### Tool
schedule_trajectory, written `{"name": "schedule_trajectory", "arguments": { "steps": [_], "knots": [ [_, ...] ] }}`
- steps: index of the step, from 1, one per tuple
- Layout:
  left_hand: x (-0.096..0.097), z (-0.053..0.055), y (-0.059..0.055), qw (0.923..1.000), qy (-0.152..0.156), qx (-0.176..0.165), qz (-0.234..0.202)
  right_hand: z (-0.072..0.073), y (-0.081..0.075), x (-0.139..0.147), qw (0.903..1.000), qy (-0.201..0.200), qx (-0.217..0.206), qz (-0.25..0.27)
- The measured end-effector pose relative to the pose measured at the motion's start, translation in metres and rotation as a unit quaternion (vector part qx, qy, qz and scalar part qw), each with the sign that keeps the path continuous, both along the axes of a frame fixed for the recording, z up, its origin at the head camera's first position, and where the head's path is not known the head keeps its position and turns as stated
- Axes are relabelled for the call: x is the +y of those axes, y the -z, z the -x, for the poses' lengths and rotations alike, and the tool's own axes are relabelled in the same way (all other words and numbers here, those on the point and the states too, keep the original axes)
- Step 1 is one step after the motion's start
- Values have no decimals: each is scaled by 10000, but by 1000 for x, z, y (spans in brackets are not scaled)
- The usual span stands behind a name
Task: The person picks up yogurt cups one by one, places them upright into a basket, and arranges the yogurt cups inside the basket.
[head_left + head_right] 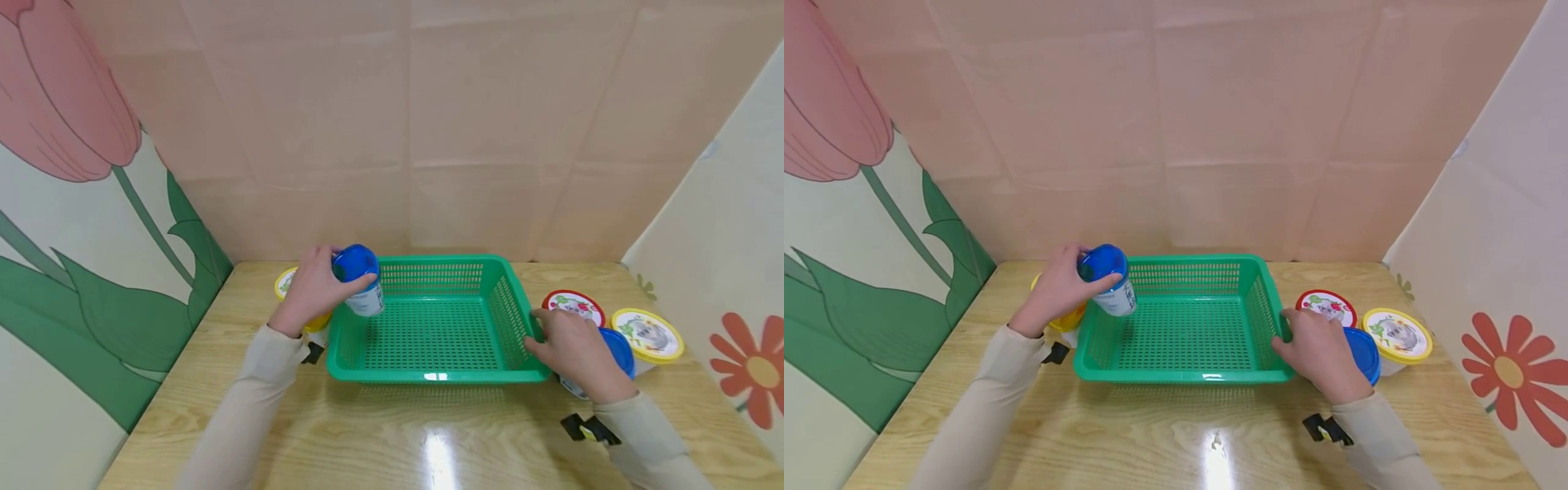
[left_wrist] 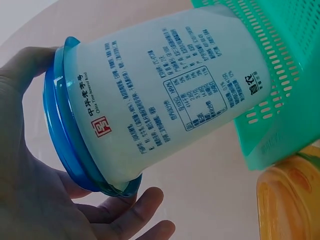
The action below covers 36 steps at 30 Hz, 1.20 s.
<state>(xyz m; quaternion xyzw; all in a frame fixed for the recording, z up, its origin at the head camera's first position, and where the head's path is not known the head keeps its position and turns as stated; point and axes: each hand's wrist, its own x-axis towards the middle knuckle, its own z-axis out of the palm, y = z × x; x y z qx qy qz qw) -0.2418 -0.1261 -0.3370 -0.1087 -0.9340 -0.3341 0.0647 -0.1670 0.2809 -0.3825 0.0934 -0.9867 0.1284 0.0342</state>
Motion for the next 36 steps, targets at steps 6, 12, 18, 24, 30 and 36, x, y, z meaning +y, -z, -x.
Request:
{"name": "schedule_trajectory", "arguments": {
  "steps": [6, 12, 18, 24, 30, 36],
  "knots": [
    [5, 4, -1, 9999, 82, -44, 94, 0, 0, 0, 10000, -28, 35, -25],
    [9, 9, 0, 9999, 23, -127, 113, 0, 0, 0, 10000, -44, 54, -11],
    [15, 17, 1, 9995, 92, -183, 237, 1, 1, 1, 9999, -47, 89, -13],
    [22, 23, 2, 9979, 130, -506, 371, 3, 1, 1, 9999, -58, 104, -20],
    [30, 29, 3, 9972, 234, -571, 422, 4, 0, 2, 9999, -60, 136, -45],
    [37, 31, 6, 9965, 214, -633, 495, 2, 2, 2, 9999, -53, 83, -53]
  ]
}}
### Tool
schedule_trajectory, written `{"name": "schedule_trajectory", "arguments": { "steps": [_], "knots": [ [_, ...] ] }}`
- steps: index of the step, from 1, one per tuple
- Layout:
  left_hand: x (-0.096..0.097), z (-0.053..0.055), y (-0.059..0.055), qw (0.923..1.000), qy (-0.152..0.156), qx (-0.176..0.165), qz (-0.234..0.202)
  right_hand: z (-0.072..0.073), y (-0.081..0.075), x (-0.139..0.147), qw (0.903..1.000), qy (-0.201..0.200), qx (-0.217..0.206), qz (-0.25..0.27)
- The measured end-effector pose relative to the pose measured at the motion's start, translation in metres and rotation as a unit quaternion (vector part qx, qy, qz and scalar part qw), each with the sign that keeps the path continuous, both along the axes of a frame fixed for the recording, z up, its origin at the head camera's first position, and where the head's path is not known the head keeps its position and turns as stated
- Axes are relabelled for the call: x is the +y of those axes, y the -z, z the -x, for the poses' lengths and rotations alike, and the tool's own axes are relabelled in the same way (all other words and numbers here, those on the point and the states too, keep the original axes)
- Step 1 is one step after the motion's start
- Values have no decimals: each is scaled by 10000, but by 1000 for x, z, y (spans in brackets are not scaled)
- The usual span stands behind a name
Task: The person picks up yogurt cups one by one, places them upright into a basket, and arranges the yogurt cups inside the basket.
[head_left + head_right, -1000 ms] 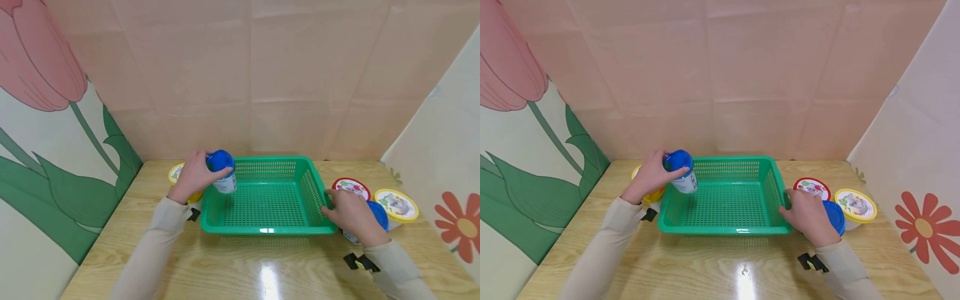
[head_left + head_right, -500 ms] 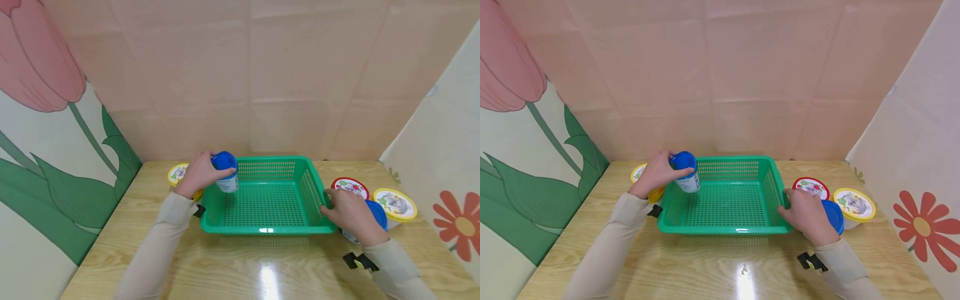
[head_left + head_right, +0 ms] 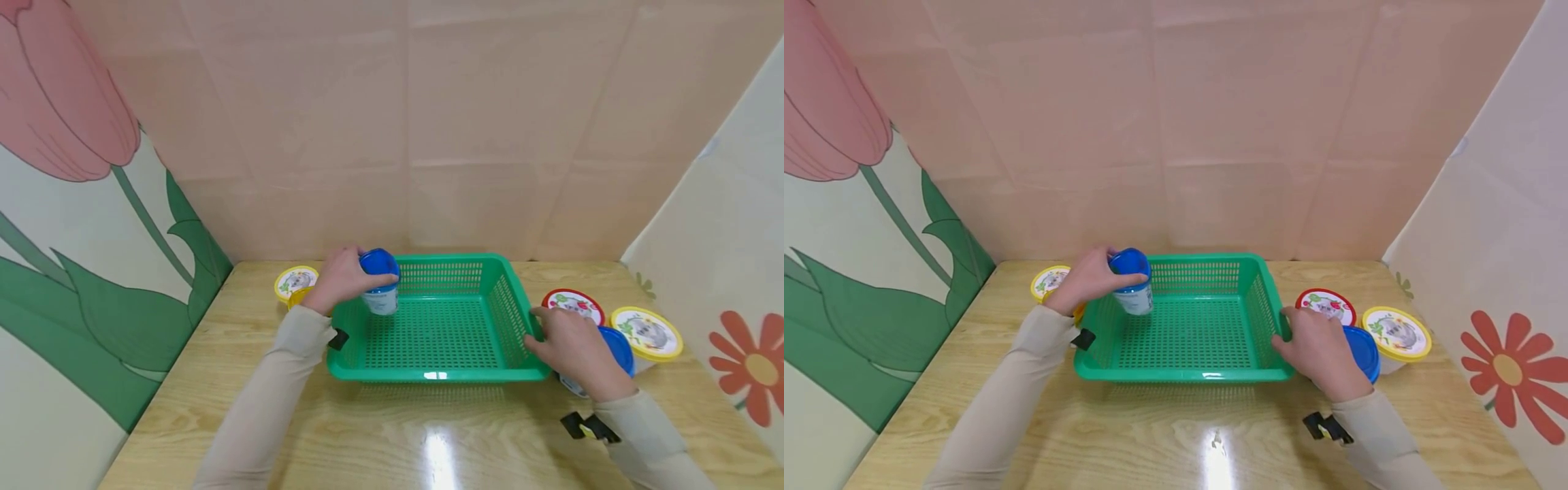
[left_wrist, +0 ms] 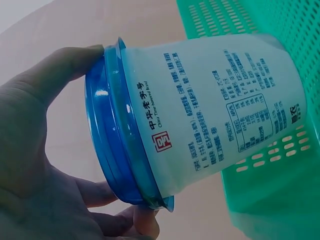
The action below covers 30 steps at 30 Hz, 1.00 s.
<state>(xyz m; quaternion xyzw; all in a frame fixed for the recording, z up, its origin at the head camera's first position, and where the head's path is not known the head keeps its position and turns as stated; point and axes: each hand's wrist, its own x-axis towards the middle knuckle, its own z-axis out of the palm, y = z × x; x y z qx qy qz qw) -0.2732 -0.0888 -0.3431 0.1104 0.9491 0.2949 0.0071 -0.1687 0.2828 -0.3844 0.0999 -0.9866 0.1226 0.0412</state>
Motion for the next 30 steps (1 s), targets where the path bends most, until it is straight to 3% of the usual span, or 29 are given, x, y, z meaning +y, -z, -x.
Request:
{"name": "schedule_trajectory", "arguments": {
  "steps": [7, 18, 30],
  "knots": [
    [8, 3, 2, 9996, -9, -292, 28, -1, -1, 0, 10000, 14, -83, 38],
    [15, 11, 10, 9994, 21, -306, 166, -2, -1, -2, 10000, 24, -45, 59],
    [19, 18, 22, 9964, -72, -350, 774, -2, -1, -1, 9999, -59, 141, -23]
  ]
}}
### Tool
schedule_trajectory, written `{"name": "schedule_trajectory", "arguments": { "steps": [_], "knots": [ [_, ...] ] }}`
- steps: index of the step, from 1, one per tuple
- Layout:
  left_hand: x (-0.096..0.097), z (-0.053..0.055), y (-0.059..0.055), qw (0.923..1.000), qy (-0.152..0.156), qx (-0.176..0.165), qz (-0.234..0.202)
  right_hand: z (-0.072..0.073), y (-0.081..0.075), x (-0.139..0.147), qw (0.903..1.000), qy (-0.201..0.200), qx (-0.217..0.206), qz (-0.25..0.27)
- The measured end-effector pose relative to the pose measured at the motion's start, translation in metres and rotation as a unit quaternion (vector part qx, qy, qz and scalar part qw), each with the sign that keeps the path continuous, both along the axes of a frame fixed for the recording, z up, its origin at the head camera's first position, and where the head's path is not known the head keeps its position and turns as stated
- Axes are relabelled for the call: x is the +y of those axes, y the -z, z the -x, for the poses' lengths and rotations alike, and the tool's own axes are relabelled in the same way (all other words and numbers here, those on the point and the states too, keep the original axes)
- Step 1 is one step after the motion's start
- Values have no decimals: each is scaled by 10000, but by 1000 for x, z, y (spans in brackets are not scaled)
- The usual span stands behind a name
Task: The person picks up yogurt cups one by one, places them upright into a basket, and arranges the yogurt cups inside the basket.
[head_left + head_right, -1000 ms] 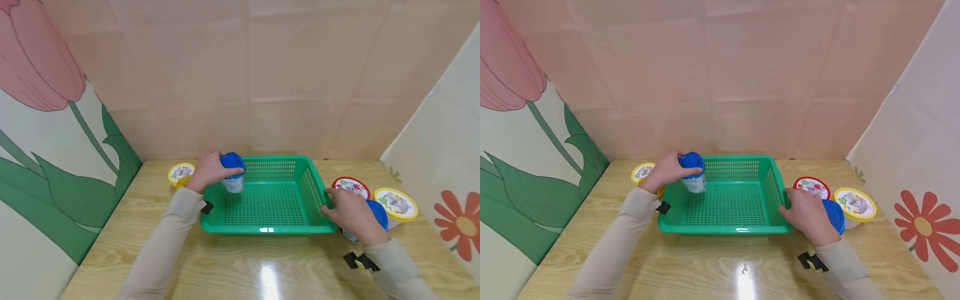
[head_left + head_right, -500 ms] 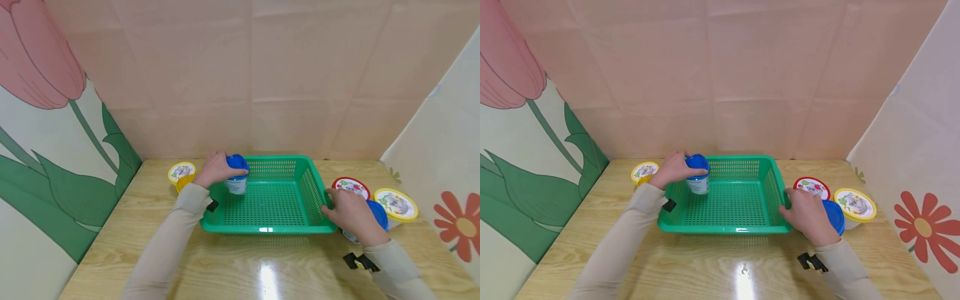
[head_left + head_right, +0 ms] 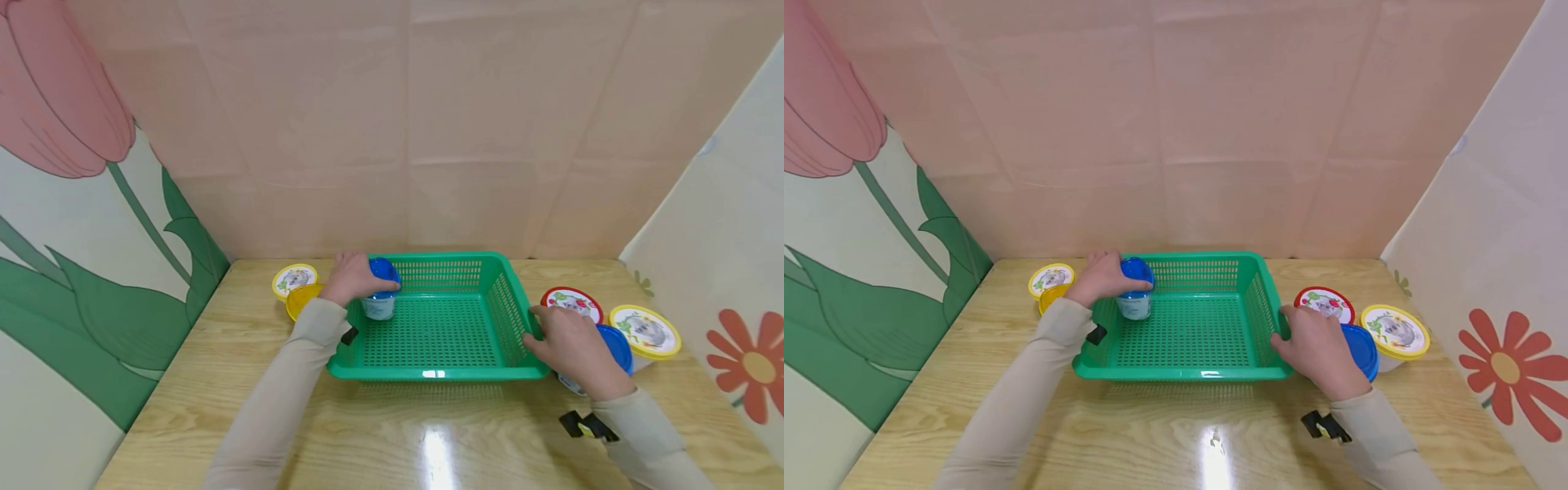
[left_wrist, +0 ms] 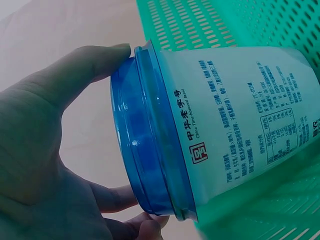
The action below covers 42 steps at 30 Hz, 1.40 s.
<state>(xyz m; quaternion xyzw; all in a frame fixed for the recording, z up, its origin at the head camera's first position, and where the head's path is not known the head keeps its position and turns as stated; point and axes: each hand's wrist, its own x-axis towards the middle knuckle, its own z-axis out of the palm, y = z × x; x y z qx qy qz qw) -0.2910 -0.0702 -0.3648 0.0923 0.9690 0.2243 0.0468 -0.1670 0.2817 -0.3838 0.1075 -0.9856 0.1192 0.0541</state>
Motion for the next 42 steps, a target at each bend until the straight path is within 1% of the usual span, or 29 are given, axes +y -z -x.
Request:
{"name": "schedule_trajectory", "arguments": {
  "steps": [5, 12, 23, 28, 33, 38, 42],
  "knots": [
    [-1, 3, 6, 9999, -62, -60, 94, 0, -1, -1, 10000, 14, -47, -30],
    [-3, 8, 9, 9999, -43, -105, 26, 0, -1, -1, 10000, 43, -71, -35],
    [-6, 8, 9, 9998, 28, -138, 107, 1, -1, -2, 9998, 86, -151, -22],
    [-6, 7, 9, 9997, 12, -180, 135, 0, -1, -2, 9998, 90, -178, -28],
    [-6, 4, 6, 9996, -3, -257, 147, 0, -1, -1, 9997, 81, -213, -1],
    [-7, 3, 2, 9990, 103, -385, 186, 0, -1, -1, 9996, 70, -267, 40],
    [-8, 2, 1, 9986, 142, -491, 109, 0, -1, -1, 9997, 74, -234, 17]
  ]
}}
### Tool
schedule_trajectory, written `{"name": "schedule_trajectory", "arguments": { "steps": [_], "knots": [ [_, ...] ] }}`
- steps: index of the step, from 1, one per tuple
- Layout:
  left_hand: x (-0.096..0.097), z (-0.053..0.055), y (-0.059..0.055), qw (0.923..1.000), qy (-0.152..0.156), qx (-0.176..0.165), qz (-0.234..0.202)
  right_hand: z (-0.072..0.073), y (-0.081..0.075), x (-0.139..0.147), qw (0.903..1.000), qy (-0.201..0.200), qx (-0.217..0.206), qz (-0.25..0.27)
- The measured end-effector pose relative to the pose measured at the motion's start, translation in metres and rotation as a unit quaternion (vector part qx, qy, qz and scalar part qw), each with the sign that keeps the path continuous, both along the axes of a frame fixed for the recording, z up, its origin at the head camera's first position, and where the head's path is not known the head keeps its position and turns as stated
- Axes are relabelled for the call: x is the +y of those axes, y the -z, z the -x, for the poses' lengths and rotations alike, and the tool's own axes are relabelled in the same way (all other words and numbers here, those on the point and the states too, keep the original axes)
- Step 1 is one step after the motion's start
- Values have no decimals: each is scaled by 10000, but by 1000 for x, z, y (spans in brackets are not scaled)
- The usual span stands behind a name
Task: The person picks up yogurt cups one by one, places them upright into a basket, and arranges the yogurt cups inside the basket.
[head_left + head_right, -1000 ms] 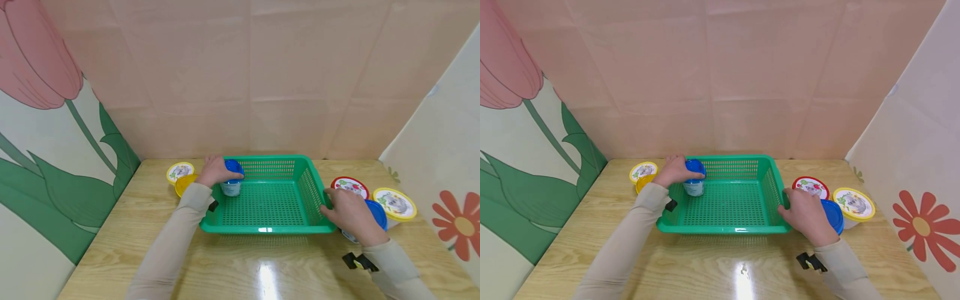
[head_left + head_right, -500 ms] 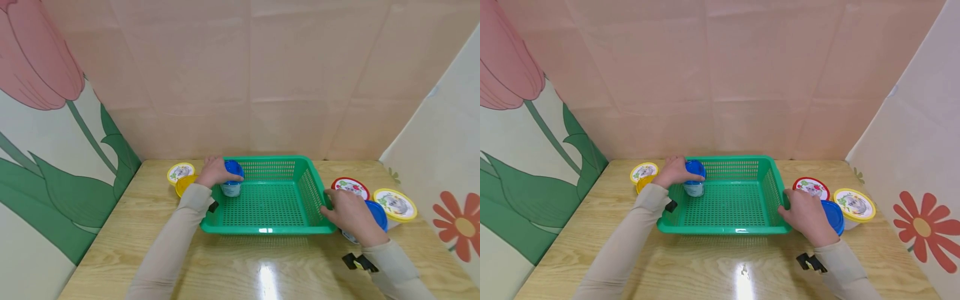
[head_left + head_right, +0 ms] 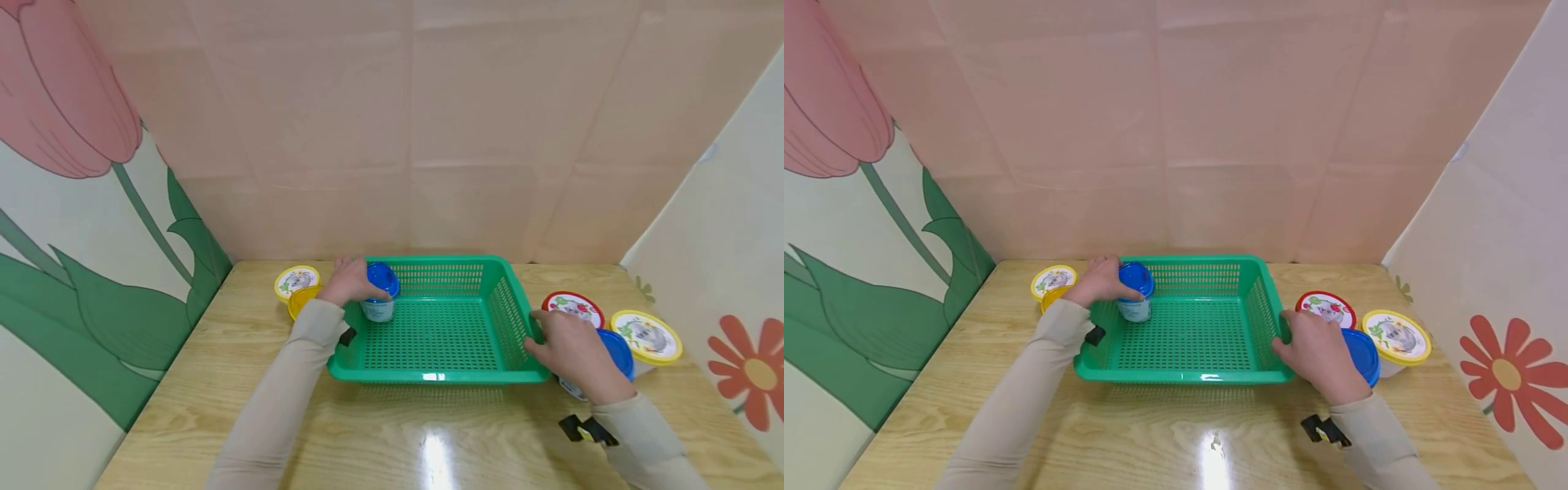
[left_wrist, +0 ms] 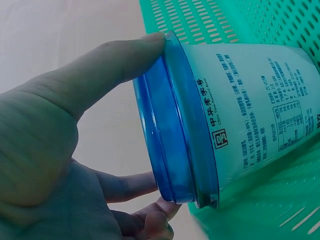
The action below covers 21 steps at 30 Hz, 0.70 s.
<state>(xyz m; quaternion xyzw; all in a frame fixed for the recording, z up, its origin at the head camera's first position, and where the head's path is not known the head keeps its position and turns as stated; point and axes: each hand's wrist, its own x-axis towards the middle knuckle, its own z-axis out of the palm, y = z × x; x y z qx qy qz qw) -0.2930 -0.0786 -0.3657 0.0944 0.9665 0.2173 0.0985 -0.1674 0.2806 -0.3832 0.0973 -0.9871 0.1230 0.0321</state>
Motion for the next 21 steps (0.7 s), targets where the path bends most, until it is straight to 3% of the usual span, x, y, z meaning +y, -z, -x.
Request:
{"name": "schedule_trajectory", "arguments": {
  "steps": [21],
  "knots": [
    [-2, -7, -9, 9997, -224, -108, 20, 0, -1, 1, 9999, -37, 73, -69]
  ]
}}
